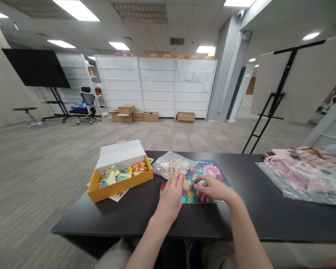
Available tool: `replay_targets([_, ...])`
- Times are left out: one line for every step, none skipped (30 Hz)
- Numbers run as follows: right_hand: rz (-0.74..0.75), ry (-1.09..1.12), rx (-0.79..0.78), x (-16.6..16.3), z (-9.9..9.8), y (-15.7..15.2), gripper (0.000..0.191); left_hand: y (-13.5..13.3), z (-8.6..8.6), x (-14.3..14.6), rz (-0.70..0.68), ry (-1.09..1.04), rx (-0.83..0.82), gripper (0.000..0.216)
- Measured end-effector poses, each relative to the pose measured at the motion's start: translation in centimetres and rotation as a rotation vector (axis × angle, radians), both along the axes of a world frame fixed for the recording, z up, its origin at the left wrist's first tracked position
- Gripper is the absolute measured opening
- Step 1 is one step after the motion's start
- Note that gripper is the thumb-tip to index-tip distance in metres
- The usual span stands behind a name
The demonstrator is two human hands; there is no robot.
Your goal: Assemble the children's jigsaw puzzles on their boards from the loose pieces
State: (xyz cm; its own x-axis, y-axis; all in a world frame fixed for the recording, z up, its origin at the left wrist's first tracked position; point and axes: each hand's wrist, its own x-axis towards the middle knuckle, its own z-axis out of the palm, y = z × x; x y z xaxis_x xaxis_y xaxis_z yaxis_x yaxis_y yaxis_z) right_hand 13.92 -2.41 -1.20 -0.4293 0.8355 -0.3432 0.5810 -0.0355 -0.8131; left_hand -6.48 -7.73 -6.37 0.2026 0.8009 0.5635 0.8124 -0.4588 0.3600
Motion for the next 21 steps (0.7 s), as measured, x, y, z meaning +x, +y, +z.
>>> replay_targets([0.024, 0.016, -0.001, 0.2, -0.1, -0.2, 0.031, 0.0, 0.0, 0.3, -0.014, 0.033, 0.018, 0.064])
replay_targets([0.052, 0.034, 0.004, 0.4, -0.2, -0.3, 0.038, 0.0, 0.1, 0.6, -0.029, 0.061, 0.032, 0.06])
replay_targets([0.08, 0.05, 0.015, 0.6, -0.4, -0.4, 0.047, -0.1, 0.1, 1.0, -0.045, 0.081, 0.041, 0.055])
replay_targets([0.102, 0.061, 0.03, 0.7, -0.7, -0.5, 0.056, -0.1, 0.2, 1.3, -0.065, 0.094, 0.044, 0.05])
replay_targets([0.119, 0.066, 0.047, 0.8, -1.0, -0.5, 0.063, -0.2, 0.3, 1.7, -0.085, 0.095, 0.041, 0.044])
replay_targets([0.131, 0.063, 0.065, 0.8, -1.2, -0.5, 0.066, -0.2, 0.5, 2.1, -0.106, 0.083, 0.036, 0.04])
replay_targets([0.135, 0.056, 0.084, 0.8, -1.4, -0.6, 0.062, -0.3, 0.7, 2.5, -0.125, 0.055, 0.033, 0.038])
replay_targets([0.135, 0.051, 0.109, 0.7, -1.6, -0.5, 0.052, -0.5, 0.9, 2.8, -0.143, 0.018, 0.035, 0.038])
replay_targets([0.132, 0.05, 0.143, 0.6, -1.6, -0.5, 0.037, -0.6, 1.1, 3.2, -0.162, -0.025, 0.046, 0.039])
replay_targets([0.127, 0.056, 0.192, 0.7, -1.6, -0.5, 0.023, -0.8, 1.4, 3.5, -0.184, -0.065, 0.064, 0.041])
replay_targets([0.119, 0.069, 0.252, 0.8, -1.5, -0.4, 0.015, -1.0, 1.7, 3.7, -0.209, -0.095, 0.084, 0.042])
replay_targets([0.108, 0.087, 0.309, 1.1, -1.3, -0.3, 0.014, -1.1, 1.9, 3.8, -0.234, -0.113, 0.105, 0.042])
replay_targets([0.093, 0.108, 0.352, 1.5, -1.2, -0.2, 0.017, -1.3, 2.2, 3.8, -0.25, -0.115, 0.119, 0.042])
replay_targets([0.065, 0.127, 0.376, 2.0, -1.0, -0.1, 0.019, -1.3, 2.3, 3.7, -0.247, -0.103, 0.124, 0.043])
replay_targets([0.02, 0.144, 0.382, 2.6, -0.9, 0.0, 0.021, -1.4, 2.4, 3.5, -0.221, -0.081, 0.12, 0.045])
replay_targets([-0.04, 0.157, 0.375, 3.3, -0.8, 0.0, 0.023, -1.3, 2.4, 3.2, -0.177, -0.049, 0.104, 0.049])
replay_targets([-0.111, 0.166, 0.358, 3.9, -0.7, 0.0, 0.024, -1.3, 2.3, 2.9, -0.119, -0.012, 0.081, 0.053])
replay_targets([-0.19, 0.172, 0.334, 4.4, -0.6, 0.0, 0.025, -1.2, 2.0, 2.6, -0.057, 0.027, 0.049, 0.058])
replay_targets([-0.27, 0.187, 0.298, 4.9, -0.5, -0.1, 0.028, -1.1, 1.7, 2.4, -0.005, 0.065, 0.011, 0.061])
replay_targets([-0.342, 0.215, 0.247, 5.1, -0.4, -0.2, 0.032, -1.1, 1.4, 2.3, 0.033, 0.099, -0.029, 0.062])
replay_targets([-0.403, 0.255, 0.188, 5.2, -0.3, -0.3, 0.037, -1.1, 1.0, 2.3, 0.055, 0.13, -0.069, 0.061])
